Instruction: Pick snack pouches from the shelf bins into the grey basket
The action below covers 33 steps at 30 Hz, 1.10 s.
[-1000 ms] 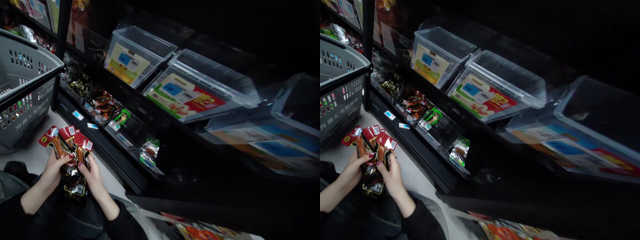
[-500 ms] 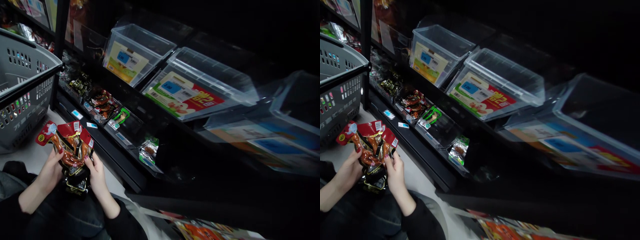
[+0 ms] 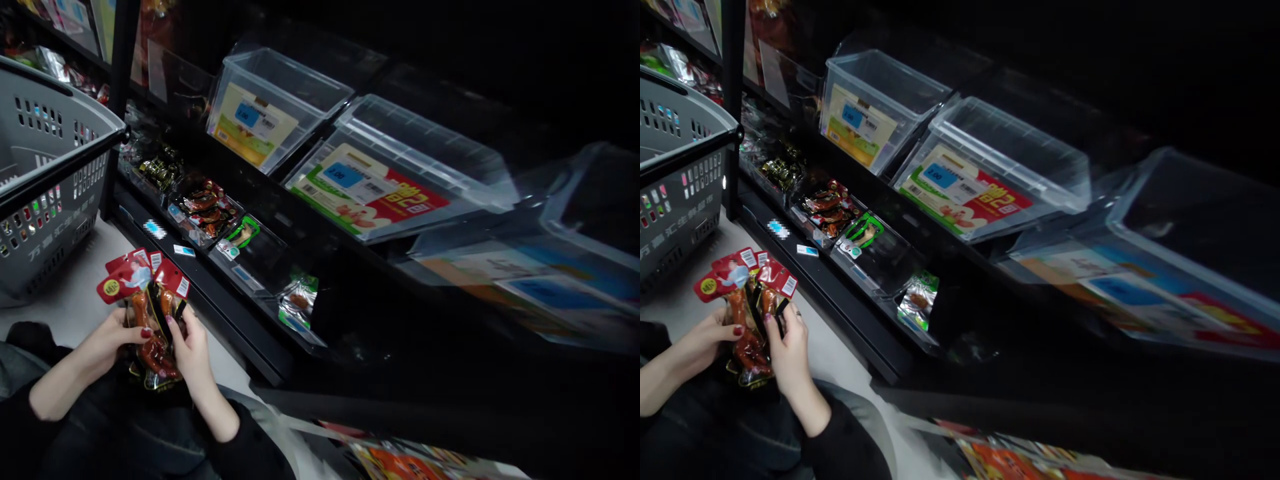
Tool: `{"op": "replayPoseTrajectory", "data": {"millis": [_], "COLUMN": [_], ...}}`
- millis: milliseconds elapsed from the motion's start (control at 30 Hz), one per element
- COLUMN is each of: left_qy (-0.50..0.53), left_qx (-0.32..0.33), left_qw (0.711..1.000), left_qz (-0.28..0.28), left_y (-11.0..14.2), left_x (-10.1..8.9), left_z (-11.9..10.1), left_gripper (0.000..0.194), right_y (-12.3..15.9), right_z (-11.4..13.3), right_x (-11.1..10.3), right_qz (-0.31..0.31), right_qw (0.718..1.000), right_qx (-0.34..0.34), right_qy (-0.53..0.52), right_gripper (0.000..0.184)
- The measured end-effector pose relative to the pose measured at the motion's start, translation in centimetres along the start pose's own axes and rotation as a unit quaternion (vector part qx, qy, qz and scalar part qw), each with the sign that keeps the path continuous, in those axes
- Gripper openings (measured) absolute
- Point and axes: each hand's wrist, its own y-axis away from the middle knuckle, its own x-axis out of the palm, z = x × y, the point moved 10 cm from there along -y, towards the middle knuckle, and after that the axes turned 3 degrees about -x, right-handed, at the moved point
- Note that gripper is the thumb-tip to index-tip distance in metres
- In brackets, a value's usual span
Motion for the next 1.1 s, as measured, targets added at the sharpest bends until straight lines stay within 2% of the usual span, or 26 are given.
{"op": "replayPoseTrajectory", "data": {"millis": [200,333,500,633,733,800,867,933,1000,1067,1100], "left_qy": [-0.055,-0.065,-0.092,-0.085,-0.11,-0.126,-0.124,-0.114,-0.112,-0.125,-0.139], "left_qx": [0.01,0.014,0.025,0.029,0.05,0.054,0.052,0.053,0.067,0.096,0.113], "left_qw": [0.998,0.998,0.995,0.996,0.992,0.99,0.989,0.988,0.984,0.976,0.97], "left_qz": [-0.031,-0.008,0.011,-0.014,-0.031,-0.038,-0.056,-0.088,-0.121,-0.153,-0.165], "left_y": [-0.7,-0.7,-0.5,-0.3,-0.3,-0.3,-0.4,-0.4,-0.4,-0.3,-0.1], "left_x": [-0.7,-0.2,0.4,-0.1,-0.3,-0.3,-0.7,-1.3,-2.1,-2.7,-2.9], "left_z": [0.4,0.8,1.1,1.5,1.1,0.9,0.7,0.5,0.1,-0.7,-1.1], "left_gripper": [0.021,0.028,0.028,0.034,0.028,0.023,0.021,0.021,0.022,0.023,0.023], "right_y": [-0.3,-0.3,0.0,0.6,1.3,1.3,1.2,1.1,0.6,0.4,0.4], "right_z": [-0.8,-1.7,-0.8,-1.8,-3.0,-2.1,0.3,2.4,3.1,2.5,2.2], "right_x": [0.4,0.0,-0.5,0.0,-0.1,-0.9,-2.6,-3.5,-2.7,-1.2,-0.7], "right_qz": [0.041,0.044,0.035,0.056,0.031,-0.019,-0.095,-0.113,-0.032,0.077,0.112], "right_qw": [0.997,0.992,0.988,0.983,0.982,0.985,0.981,0.971,0.971,0.967,0.963], "right_qx": [-0.015,0.007,0.003,0.069,0.119,0.085,0.006,-0.048,-0.045,-0.009,0.005], "right_qy": [0.069,0.115,0.153,0.162,0.145,0.148,0.169,0.204,0.232,0.243,0.247], "right_gripper": [0.026,0.032,0.038,0.044,0.045,0.042,0.038,0.029,0.022,0.026,0.028]}}
